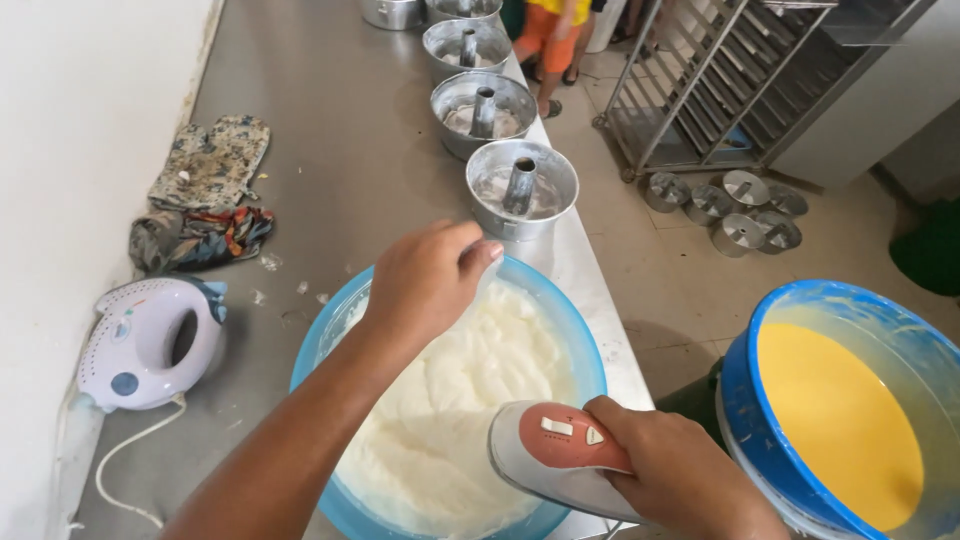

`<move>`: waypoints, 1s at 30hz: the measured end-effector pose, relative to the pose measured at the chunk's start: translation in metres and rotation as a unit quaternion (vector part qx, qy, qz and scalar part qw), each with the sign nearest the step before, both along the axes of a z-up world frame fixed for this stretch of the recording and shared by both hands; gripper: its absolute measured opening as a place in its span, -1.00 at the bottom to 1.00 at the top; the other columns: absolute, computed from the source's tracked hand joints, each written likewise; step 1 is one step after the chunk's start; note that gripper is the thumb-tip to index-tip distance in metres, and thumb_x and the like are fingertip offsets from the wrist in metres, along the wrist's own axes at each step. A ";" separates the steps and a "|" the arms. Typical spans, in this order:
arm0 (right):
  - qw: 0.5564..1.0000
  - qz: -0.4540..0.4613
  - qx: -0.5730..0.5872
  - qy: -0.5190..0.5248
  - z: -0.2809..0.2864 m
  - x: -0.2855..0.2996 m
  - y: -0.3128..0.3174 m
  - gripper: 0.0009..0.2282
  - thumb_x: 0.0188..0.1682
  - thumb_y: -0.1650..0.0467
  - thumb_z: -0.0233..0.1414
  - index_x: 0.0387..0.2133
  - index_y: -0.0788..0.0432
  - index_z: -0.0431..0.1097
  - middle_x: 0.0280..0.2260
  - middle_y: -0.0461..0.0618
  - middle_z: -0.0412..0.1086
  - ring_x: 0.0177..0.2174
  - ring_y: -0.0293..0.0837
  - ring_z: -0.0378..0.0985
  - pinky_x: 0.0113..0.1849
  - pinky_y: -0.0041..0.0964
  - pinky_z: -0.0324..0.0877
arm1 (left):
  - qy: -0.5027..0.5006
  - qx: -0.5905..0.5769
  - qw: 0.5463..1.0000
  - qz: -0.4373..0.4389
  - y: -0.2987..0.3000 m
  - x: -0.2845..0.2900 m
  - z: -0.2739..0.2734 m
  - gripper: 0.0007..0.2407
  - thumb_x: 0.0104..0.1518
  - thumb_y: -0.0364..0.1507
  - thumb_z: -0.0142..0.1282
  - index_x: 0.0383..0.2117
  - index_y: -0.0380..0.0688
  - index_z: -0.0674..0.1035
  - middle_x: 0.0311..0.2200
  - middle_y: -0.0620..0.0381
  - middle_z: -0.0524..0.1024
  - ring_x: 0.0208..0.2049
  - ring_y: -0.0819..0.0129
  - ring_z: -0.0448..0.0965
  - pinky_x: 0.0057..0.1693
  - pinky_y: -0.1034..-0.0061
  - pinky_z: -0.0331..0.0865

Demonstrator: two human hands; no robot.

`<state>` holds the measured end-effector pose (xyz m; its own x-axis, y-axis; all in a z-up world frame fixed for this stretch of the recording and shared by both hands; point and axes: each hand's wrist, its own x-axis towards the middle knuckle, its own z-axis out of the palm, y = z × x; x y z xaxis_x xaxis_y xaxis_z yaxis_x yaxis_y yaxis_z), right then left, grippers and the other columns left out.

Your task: The person uses a hand mixer to blend a white batter in a blue bowl while holding a white cloth in the other hand. They occasionally scrape the sides of the bowl with the cloth to incorporate the mixture.

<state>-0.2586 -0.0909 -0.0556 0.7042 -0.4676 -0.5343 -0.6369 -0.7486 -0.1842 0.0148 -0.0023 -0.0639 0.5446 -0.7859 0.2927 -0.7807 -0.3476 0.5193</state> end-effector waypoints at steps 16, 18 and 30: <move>0.999 0.037 -0.015 0.015 -0.022 -0.006 -0.008 -0.72 -0.08 0.15 0.12 -0.11 -0.35 0.27 -0.09 -0.34 0.57 -0.22 -0.01 0.67 -0.23 -0.08 0.53 | -0.032 0.529 0.841 -0.111 -0.032 -0.006 0.010 -0.89 -0.06 -0.64 -0.06 -0.50 -0.12 0.48 -0.18 -0.08 0.33 -0.64 0.32 0.28 -0.51 0.42 0.14; 0.999 0.025 0.001 0.024 -0.017 -0.005 -0.006 -0.70 -0.07 0.12 0.18 -0.10 -0.37 0.29 -0.03 -0.40 0.55 -0.17 -0.12 0.69 -0.16 -0.19 0.57 | -0.026 0.477 0.874 -0.086 -0.028 -0.006 0.005 -0.83 -0.13 -0.72 0.02 -0.64 -0.11 0.39 -0.45 0.18 0.31 -0.49 0.33 0.26 -0.41 0.44 0.18; 0.996 0.013 -0.067 -0.061 -0.002 0.071 -0.065 -0.53 -0.15 0.39 0.19 0.10 -0.12 0.40 -0.12 0.11 0.60 -0.07 0.13 0.66 -0.06 0.04 0.54 | 0.099 0.299 0.948 0.039 0.036 -0.004 0.051 -0.72 0.30 -0.51 -0.12 -0.32 -0.39 0.71 -0.32 -0.29 0.63 -0.15 -0.18 0.65 0.03 -0.20 0.42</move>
